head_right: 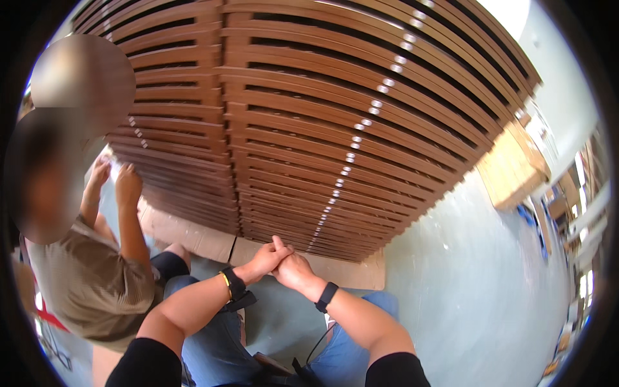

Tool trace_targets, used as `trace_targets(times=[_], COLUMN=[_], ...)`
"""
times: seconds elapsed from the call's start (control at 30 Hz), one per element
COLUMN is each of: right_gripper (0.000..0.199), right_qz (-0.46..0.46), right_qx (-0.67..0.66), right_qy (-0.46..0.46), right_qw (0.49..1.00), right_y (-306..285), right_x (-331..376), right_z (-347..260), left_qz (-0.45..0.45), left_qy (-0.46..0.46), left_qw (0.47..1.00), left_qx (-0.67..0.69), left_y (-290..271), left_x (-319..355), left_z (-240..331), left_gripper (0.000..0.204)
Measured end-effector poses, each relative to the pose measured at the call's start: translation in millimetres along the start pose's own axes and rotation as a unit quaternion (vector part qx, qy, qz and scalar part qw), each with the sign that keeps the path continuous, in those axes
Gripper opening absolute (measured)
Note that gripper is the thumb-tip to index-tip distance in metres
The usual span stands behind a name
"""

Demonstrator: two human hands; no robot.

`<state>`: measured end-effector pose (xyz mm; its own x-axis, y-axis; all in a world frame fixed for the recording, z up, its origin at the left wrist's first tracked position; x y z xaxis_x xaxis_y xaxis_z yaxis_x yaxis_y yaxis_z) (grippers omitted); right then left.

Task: Applying small white circular labels to the edges of a stack of wooden slats in a factory or warehouse setting.

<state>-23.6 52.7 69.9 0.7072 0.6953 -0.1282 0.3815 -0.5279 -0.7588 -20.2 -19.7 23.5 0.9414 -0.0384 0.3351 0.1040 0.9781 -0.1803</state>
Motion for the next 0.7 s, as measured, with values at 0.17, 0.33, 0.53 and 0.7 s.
trace_targets(times=[0.17,0.33,0.53,0.7], right_gripper=[0.074,0.070,0.071,0.072], right_qz=[-0.058,-0.057,-0.046,-0.059], right_qx=[-0.010,-0.009,-0.021,-0.012], right_qy=[0.034,0.010,0.019,0.037], right_qw=[0.998,0.998,0.999,0.997], right_y=[6.9,9.6,6.0,8.0], right_x=[1.7,4.2,2.2,1.8], right_z=[-6.0,0.8,-0.3,3.2], left_qz=[0.018,-0.007,-0.007,-0.013], left_qy=[-0.043,-0.058,-0.044,-0.055], left_qw=[0.998,0.997,0.997,0.998], left_qx=[0.034,0.048,0.058,0.035], left_y=[-4.3,3.4,3.0,3.2], left_x=[9.6,9.3,9.4,8.1], left_z=[-1.4,0.7,3.2,1.7], left_gripper=[0.046,0.042,0.039,0.041])
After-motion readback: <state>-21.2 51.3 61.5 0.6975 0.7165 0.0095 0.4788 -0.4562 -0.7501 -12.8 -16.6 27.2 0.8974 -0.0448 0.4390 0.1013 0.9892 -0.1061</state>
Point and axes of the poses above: each hand's wrist, its own x-axis away from the middle knuckle, its own y-axis out of the palm, z = x × y, the point moved 7 cm from there along -x, towards the middle knuckle, and after that the axes turned 12 degrees about -x, right-handed, at the moved point
